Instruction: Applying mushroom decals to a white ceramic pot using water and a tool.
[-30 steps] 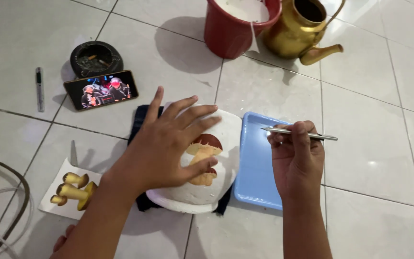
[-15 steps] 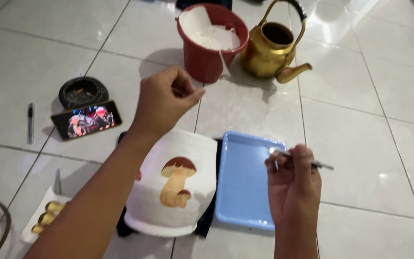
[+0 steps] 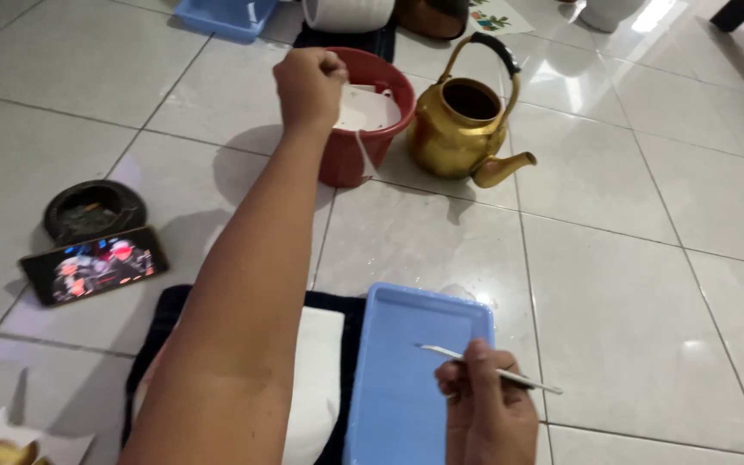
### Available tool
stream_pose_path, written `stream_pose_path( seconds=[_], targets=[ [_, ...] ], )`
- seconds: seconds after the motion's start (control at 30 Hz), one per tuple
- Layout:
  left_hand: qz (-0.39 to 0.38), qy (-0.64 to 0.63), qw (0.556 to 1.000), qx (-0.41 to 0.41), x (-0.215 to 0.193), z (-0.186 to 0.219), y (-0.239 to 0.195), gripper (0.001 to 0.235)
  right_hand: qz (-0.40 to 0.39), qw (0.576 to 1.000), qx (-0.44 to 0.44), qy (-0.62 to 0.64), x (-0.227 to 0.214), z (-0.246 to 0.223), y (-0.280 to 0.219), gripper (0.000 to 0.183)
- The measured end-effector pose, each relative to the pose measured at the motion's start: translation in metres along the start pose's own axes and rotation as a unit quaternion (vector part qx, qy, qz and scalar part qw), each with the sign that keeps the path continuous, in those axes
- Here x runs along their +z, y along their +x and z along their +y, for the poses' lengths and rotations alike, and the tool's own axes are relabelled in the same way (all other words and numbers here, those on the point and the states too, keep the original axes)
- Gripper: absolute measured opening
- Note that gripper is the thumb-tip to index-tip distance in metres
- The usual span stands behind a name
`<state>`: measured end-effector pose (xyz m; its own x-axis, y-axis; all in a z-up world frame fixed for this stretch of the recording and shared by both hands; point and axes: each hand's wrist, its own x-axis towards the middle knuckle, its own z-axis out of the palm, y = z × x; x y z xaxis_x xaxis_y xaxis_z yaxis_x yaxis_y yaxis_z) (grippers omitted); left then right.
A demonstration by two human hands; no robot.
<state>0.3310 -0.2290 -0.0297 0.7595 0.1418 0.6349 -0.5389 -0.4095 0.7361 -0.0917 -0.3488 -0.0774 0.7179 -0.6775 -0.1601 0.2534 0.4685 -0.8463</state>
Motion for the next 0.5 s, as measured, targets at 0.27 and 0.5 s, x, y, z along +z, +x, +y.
stream_pose_path(
  seconds=[0.27,0.5],
  targets=[
    [0.011,0.138,0.990,-0.008,0.009,-0.016,0.004,0.039,0.073,0.994,0.063,-0.057,0.007,0.003,-0.003,0.018],
    [-0.090,0.062,0.993,-0.041,-0.006,-0.032,0.010,0.053,0.077,0.990,0.081,-0.080,0.011,0.000,-0.007,0.019]
  ],
)
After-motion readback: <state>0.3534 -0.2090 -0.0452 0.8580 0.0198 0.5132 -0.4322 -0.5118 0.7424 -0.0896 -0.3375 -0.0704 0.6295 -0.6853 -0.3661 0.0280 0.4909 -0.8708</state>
